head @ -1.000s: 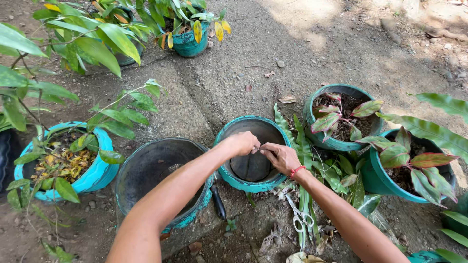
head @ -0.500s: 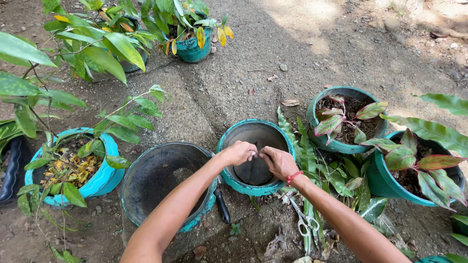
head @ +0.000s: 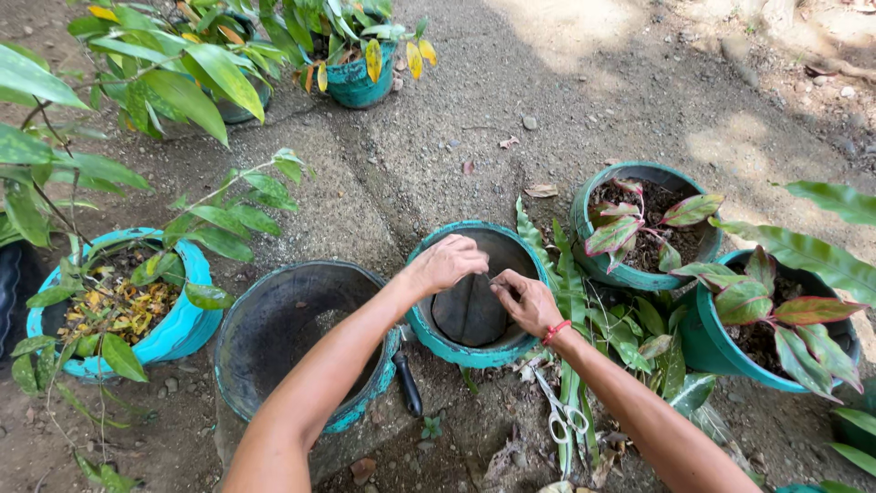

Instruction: The person repairs a broken green plastic planter by securing its split sections with a wire. They use a small trowel to adjust the planter's position and a pair of scissors to cut the wire after wrapping it around the planter's rim.

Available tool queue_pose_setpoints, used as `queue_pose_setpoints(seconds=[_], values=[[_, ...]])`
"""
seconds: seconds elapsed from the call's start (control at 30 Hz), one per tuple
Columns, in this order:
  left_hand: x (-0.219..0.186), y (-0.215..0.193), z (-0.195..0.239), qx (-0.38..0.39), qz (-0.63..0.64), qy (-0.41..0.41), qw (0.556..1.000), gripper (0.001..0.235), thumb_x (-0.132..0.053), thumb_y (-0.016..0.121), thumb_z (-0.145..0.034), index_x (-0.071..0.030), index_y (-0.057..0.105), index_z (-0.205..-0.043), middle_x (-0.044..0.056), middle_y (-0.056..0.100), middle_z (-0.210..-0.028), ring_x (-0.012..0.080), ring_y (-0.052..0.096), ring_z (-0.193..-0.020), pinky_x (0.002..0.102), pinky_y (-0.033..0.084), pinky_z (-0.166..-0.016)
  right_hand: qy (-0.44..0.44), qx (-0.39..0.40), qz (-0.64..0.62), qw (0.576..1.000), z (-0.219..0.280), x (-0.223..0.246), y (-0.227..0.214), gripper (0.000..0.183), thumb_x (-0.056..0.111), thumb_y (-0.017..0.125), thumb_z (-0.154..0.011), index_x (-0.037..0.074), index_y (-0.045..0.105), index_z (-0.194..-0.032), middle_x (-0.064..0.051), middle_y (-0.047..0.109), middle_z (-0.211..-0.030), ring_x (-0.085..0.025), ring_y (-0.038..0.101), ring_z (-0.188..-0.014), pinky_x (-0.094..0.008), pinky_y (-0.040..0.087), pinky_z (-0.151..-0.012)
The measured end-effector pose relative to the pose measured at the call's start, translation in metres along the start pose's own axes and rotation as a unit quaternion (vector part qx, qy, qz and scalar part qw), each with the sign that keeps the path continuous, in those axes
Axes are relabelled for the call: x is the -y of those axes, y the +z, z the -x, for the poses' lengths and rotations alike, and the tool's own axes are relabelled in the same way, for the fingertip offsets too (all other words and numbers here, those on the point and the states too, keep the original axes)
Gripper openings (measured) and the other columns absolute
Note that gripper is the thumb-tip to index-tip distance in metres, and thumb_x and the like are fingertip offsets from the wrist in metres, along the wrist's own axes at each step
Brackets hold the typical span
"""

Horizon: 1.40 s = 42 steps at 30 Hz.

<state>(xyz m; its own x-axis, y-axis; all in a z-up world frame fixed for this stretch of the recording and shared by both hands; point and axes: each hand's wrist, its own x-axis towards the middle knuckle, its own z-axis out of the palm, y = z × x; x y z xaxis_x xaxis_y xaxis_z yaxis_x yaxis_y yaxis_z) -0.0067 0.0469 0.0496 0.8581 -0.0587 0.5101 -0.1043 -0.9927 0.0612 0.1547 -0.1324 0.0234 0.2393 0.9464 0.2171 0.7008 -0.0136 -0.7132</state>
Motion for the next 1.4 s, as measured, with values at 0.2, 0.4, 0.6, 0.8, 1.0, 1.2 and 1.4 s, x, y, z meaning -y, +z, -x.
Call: queue_pose_setpoints(seconds=[0.2, 0.4, 0.6, 0.8, 1.0, 1.2, 1.4], values=[[-0.06, 0.002, 0.004, -0.091, 0.114, -0.374, 0.916, 0.018, -0.018, 0.067, -0.098, -0.008, 0.074, -0.111, 0.012, 0.075, -0.106, 0.0281, 0.07, -0.1, 0.037, 0.055, -0.088, -0.018, -0.115, -0.011, 0.993, -0.018, -0.001, 0.002, 0.015, 0.021, 0.07, -0.094, 0.009, 0.072, -0.102, -0.011, 0.074, -0.092, -0.027, 0.071, -0.079, -0.036, 0.055, -0.07], [-0.028, 0.073, 0.005, -0.185, 0.49, -0.554, 0.647, 0.026, -0.024, 0.066, -0.1, -0.003, 0.075, -0.113, 0.008, 0.076, -0.099, 0.0155, 0.072, -0.085, 0.033, 0.057, -0.076, -0.076, -0.06, -0.02, 0.995, -0.017, 0.0, -0.009, 0.017, 0.023, 0.071, -0.094, 0.009, 0.074, -0.105, -0.008, 0.075, -0.098, -0.026, 0.073, -0.089, -0.036, 0.056, -0.079], [-0.02, 0.093, -0.008, -0.273, 0.571, -0.547, 0.549, 0.023, -0.016, 0.062, -0.1, 0.002, 0.07, -0.111, 0.011, 0.074, -0.096, 0.0224, 0.074, -0.085, 0.035, 0.063, -0.076, -0.118, -0.004, 0.02, 0.993, -0.018, -0.01, -0.024, 0.024, 0.022, 0.071, -0.095, 0.01, 0.072, -0.115, -0.009, 0.072, -0.114, -0.029, 0.066, -0.108, -0.041, 0.052, -0.093], [-0.025, 0.09, -0.016, -0.311, 0.637, -0.545, 0.448, 0.022, -0.014, 0.066, -0.099, 0.004, 0.065, -0.11, 0.013, 0.073, -0.099, 0.0229, 0.075, -0.086, 0.034, 0.065, -0.078, -0.084, -0.127, 0.06, 0.986, 0.014, -0.035, -0.032, 0.019, 0.019, 0.077, -0.087, 0.013, 0.077, -0.105, -0.01, 0.067, -0.124, -0.031, 0.064, -0.116, -0.043, 0.051, -0.097], [-0.045, 0.084, -0.04, -0.343, 0.575, -0.54, 0.51, 0.022, -0.018, 0.068, -0.097, 0.002, 0.069, -0.106, 0.012, 0.075, -0.095, 0.0189, 0.074, -0.079, 0.029, 0.062, -0.072, 0.068, -0.137, -0.037, 0.988, 0.029, -0.052, -0.026, 0.017, 0.018, 0.077, -0.087, 0.019, 0.081, -0.104, -0.005, 0.068, -0.128, -0.019, 0.071, -0.105, -0.034, 0.059, -0.087], [-0.038, 0.067, -0.047, -0.345, 0.586, -0.503, 0.534, 0.023, -0.02, 0.066, -0.1, 0.002, 0.071, -0.101, 0.01, 0.076, -0.087, 0.0158, 0.073, -0.074, 0.026, 0.059, -0.067, 0.069, -0.093, -0.064, 0.991, 0.019, -0.057, -0.032, 0.019, 0.022, 0.079, -0.086, 0.019, 0.082, -0.104, -0.004, 0.066, -0.131, -0.018, 0.07, -0.106, -0.033, 0.059, -0.089], [-0.057, 0.048, -0.024, -0.297, 0.597, -0.415, 0.619, 0.024, -0.022, 0.065, -0.101, 0.0, 0.074, -0.105, 0.009, 0.078, -0.091, 0.0126, 0.073, -0.078, 0.025, 0.058, -0.071, 0.052, -0.048, -0.054, 0.996, 0.016, -0.053, -0.041, 0.018, 0.024, 0.077, -0.085, 0.02, 0.081, -0.103, -0.005, 0.061, -0.133, -0.018, 0.068, -0.11, -0.034, 0.059, -0.089]])
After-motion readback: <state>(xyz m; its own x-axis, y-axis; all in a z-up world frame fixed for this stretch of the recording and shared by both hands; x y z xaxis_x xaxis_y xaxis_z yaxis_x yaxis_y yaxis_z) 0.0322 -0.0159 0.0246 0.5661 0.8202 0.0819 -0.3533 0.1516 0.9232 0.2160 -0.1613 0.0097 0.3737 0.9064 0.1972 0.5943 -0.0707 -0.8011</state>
